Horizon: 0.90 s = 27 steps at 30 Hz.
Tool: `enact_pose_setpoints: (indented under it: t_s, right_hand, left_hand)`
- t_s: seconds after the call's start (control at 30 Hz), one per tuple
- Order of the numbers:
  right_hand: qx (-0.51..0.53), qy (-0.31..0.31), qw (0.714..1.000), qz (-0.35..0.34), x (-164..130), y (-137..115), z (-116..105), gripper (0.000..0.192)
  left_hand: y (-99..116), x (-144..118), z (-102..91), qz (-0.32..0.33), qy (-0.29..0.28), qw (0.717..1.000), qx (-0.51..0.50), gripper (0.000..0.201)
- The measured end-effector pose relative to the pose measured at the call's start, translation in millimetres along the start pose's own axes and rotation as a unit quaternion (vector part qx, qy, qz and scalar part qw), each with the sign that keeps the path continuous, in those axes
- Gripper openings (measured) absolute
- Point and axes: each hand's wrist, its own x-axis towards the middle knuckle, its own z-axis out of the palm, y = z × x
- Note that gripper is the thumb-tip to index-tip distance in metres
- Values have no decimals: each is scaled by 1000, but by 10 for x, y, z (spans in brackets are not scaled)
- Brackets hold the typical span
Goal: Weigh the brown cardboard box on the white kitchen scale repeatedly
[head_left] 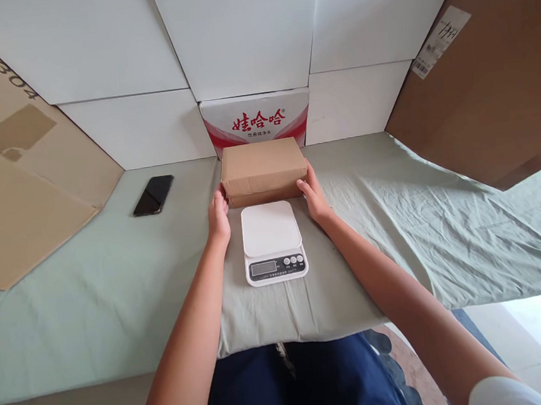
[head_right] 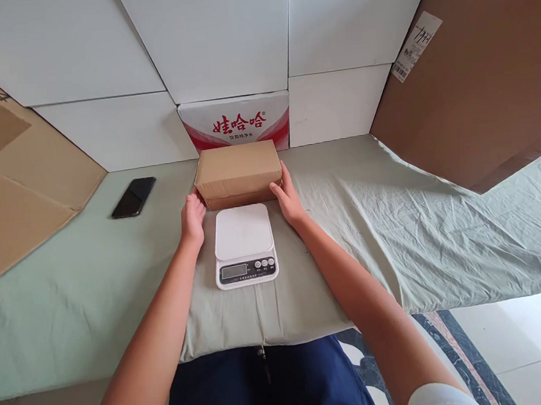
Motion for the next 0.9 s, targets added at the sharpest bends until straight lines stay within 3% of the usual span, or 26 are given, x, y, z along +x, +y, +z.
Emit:
enact_pose_setpoints:
  t_s: [0.3, 0.67, 0.77, 0.9]
  right_hand:
    - [-39, -8, 999, -13, 7, -5, -7, 87]
    - [-72, -29, 995, -55, 28, 91, -10, 99]
    - [-105, -30, 987, -117, -2, 37, 7, 103]
    - [-117, -33, 977, -174, -107, -153, 31, 104]
  left_hand:
    - [-21, -1, 8, 35, -50, 998, -6, 78]
    - [-22, 3, 11, 18, -16, 1000, -13, 71]
    - [67, -29, 1, 43, 0, 999, -6, 69]
    - [364, -262, -61, 138, -27, 990, 21, 68]
